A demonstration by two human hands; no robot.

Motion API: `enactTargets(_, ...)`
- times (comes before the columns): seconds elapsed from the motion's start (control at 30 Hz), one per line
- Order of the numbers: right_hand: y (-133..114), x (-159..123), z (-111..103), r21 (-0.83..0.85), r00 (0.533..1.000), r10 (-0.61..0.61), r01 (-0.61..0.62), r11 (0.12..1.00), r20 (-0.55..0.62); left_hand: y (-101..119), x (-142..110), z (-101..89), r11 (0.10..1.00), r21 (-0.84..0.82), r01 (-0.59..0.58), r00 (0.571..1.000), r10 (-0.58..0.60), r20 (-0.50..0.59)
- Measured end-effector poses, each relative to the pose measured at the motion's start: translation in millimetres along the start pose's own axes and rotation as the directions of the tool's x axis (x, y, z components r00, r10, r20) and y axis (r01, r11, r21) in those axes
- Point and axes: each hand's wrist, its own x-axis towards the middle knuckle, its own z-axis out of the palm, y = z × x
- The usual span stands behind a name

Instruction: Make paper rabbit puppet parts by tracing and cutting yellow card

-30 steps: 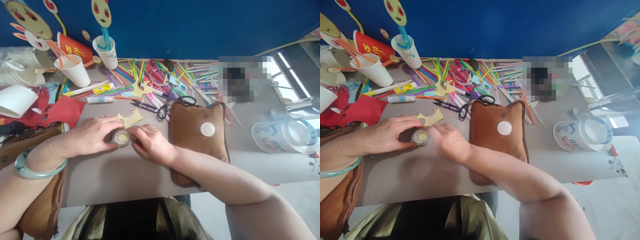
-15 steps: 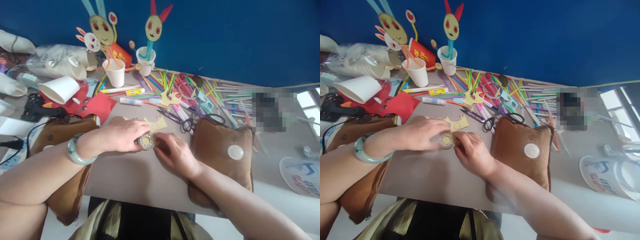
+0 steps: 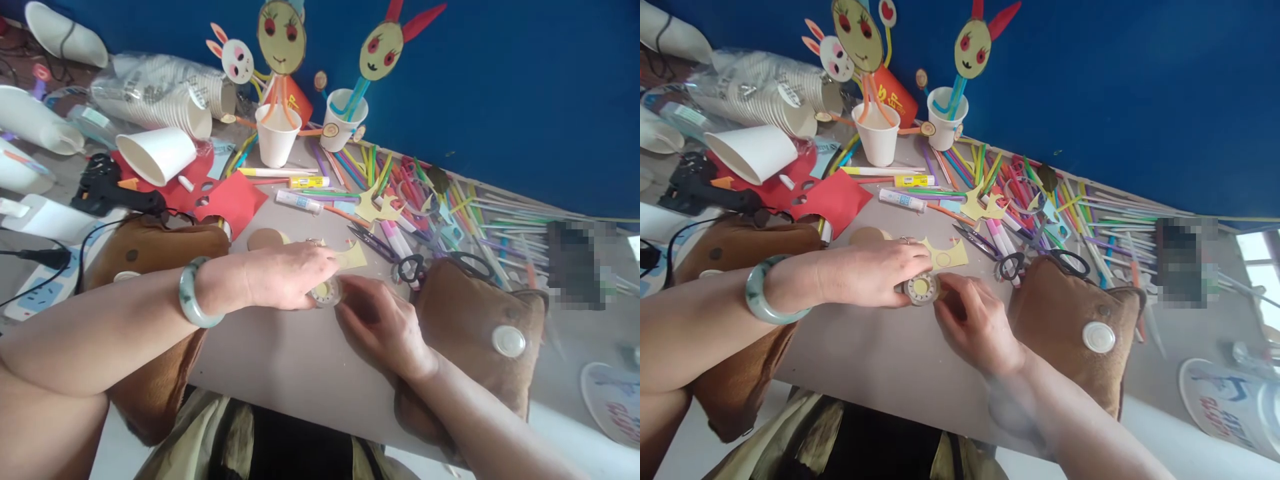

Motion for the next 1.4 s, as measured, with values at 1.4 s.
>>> enactTargets(1.4,41,51,-60,-0.667,0.904,0.416,-0.25,0.702,0.098,-8,4,-7.7,0.965,0.032,0.259,0.954,-0.261,0.148)
